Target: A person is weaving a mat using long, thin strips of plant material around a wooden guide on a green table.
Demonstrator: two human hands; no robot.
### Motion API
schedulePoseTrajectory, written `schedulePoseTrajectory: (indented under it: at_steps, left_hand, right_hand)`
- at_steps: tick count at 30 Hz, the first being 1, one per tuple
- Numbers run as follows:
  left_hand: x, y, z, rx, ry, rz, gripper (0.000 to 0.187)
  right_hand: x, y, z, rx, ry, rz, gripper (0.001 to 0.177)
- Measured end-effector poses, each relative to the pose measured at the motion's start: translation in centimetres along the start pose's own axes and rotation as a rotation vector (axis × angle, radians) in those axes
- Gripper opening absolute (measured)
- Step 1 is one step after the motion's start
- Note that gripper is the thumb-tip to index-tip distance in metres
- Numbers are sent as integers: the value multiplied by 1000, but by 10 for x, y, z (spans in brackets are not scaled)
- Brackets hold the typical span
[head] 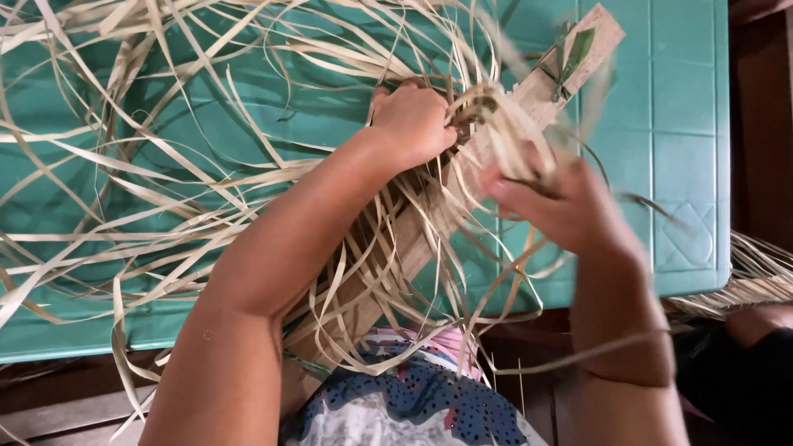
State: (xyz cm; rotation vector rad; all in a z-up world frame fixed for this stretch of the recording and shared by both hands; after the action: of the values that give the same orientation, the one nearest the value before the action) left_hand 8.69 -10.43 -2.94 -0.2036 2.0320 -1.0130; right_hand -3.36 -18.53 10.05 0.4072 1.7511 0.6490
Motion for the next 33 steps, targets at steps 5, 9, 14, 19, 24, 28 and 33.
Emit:
schedulePoseTrajectory:
  at_steps: [5,9,14,19,24,28,33]
  left_hand:
    - [-3,-7,-5,19,-9,50,31]
    - [6,1,1,18,19,68,29]
    - [4,-1,2,47,-18,91,40]
    - [-2,-8,-10,12,18,66,44]
    - [6,-2,0,25,5,98,41]
    - [3,-4,-2,30,10,109,42]
    - [7,1,3,56,-37,78,51]
  right_hand:
    - [-40,28,-44,-425,296,378,28]
    - [-3,-31,-61,-105,805,394,76]
    - [-94,-167,-44,643,-94,-20,26]
    - [-121,0,-77,-520,-794,-711,18]
    - [-15,29,55,339,229,-592,57]
    - [-48,-5,100,623,127,-457,76]
    - [-65,-1,96,542,91,-495,65]
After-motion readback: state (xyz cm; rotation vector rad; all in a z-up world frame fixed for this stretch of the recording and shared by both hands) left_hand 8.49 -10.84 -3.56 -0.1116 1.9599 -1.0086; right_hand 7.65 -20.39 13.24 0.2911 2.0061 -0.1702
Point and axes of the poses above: each hand's wrist, its own z-axis towards the middle knuckle, its own x-axis out of the palm, y = z × x, the point moved 10 cm from there along z, towards the middle knuckle, and after that the axes turned 12 degrees about -z, right-handed, at the moved point
